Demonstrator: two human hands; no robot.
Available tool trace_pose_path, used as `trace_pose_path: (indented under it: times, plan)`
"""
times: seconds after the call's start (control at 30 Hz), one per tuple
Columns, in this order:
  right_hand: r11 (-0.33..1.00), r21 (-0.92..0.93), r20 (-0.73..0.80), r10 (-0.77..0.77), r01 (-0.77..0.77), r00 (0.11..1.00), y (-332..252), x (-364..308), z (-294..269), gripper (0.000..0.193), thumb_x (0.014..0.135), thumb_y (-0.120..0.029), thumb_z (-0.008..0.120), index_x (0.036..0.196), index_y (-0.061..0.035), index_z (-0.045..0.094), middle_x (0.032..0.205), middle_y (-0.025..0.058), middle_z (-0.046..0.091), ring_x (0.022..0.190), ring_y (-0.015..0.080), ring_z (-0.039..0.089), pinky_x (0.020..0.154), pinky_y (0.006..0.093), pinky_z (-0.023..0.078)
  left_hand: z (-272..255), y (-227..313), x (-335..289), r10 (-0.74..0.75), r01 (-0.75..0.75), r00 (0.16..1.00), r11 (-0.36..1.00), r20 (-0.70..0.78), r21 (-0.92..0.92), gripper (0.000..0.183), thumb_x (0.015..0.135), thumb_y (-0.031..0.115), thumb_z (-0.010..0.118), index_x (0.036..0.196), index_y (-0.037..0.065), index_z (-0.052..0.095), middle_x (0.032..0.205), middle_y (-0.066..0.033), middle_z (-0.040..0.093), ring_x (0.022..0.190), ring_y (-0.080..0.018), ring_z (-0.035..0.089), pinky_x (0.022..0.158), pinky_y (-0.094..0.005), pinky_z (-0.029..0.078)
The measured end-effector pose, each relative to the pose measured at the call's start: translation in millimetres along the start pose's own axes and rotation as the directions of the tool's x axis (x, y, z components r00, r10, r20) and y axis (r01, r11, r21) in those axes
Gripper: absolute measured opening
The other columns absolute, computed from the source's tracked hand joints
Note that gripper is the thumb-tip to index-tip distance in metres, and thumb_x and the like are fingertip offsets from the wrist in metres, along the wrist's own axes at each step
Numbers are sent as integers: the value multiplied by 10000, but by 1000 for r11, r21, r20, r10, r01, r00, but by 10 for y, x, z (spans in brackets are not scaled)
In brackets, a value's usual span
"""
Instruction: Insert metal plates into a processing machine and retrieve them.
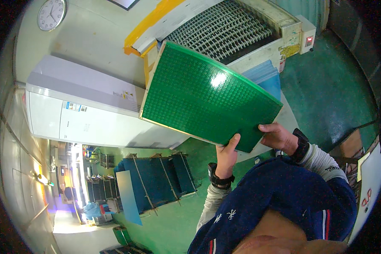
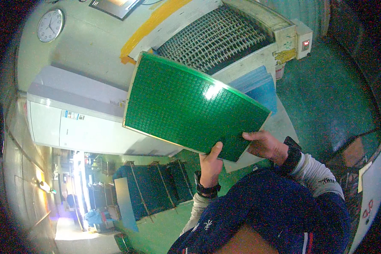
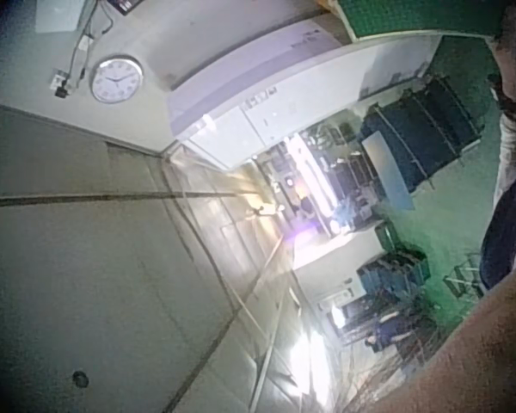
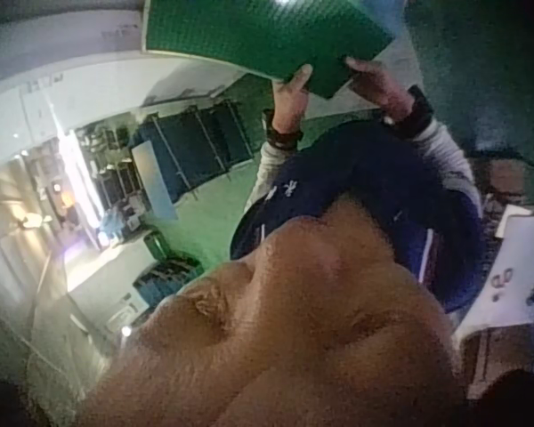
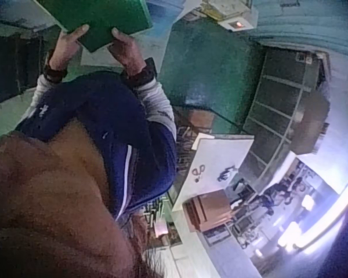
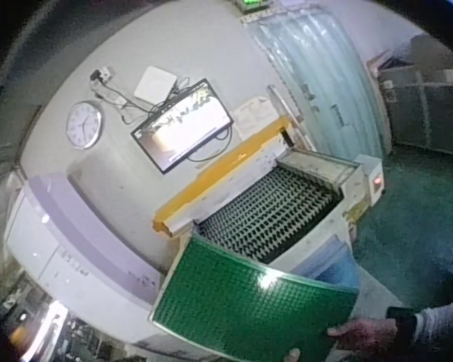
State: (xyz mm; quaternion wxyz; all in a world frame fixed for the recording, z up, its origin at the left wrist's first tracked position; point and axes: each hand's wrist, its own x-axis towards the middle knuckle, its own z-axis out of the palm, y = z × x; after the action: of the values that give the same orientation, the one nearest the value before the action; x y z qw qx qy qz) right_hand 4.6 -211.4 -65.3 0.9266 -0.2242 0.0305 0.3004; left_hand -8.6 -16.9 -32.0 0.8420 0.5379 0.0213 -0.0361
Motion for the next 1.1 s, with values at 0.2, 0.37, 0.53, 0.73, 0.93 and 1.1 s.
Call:
trace_pose_path:
  times: [0.2,0.37,0.53,0.73,0.93,1.1]
  plan:
    - [1000,2,31,-18,18,999,-2,11,31,480,886,-200,626,1321,-46,494,1304,82,568,1198,238,543,1030,430,406,-18,-7,7,7,-7,1000,1000,0,10,407,850,25,664,1236,66,542,1173,-39,597,1042,-175,569,925,-352,439]
    - [1000,-2,38,-26,26,999,-30,-11,76,482,883,-196,628,1320,-43,494,1311,85,564,1217,242,526,1049,430,384,-57,-59,26,0,2,1000,997,16,-71,455,843,-4,663,1266,79,518,1203,-54,584,1071,-197,565,934,-377,448]
    - [1000,19,34,-16,16,999,-30,-15,57,485,879,-189,634,1320,-42,496,1316,82,561,1216,238,527,1055,428,377,-105,-118,52,11,-10,1000,998,28,-55,502,846,-30,641,1308,76,476,1230,-82,566,1099,-230,561,955,-409,449]
    - [1000,10,22,-11,10,1000,-16,-4,0,496,880,-182,632,1334,-51,481,1328,83,551,1216,243,530,1056,432,384,-94,-122,48,6,-5,1000,1000,19,-30,512,852,-25,638,1321,70,457,1249,-87,556,1117,-236,553,970,-406,440]
    - [1000,10,39,-23,22,999,-47,-37,80,508,881,-177,630,1347,-55,467,1323,88,554,1227,247,525,1055,440,395,-64,-99,32,8,-7,1000,1000,22,-31,509,856,-9,643,1322,69,454,1253,-83,553,1121,-228,549,976,-396,434]
    - [999,35,14,-11,10,1000,-42,-41,42,510,856,-160,657,1327,-63,489,1307,76,567,1198,248,545,1026,433,414,-40,-77,13,-10,10,1000,1000,9,-2,502,854,0,651,1314,71,464,1230,-73,568,1105,-217,558,962,-384,438]
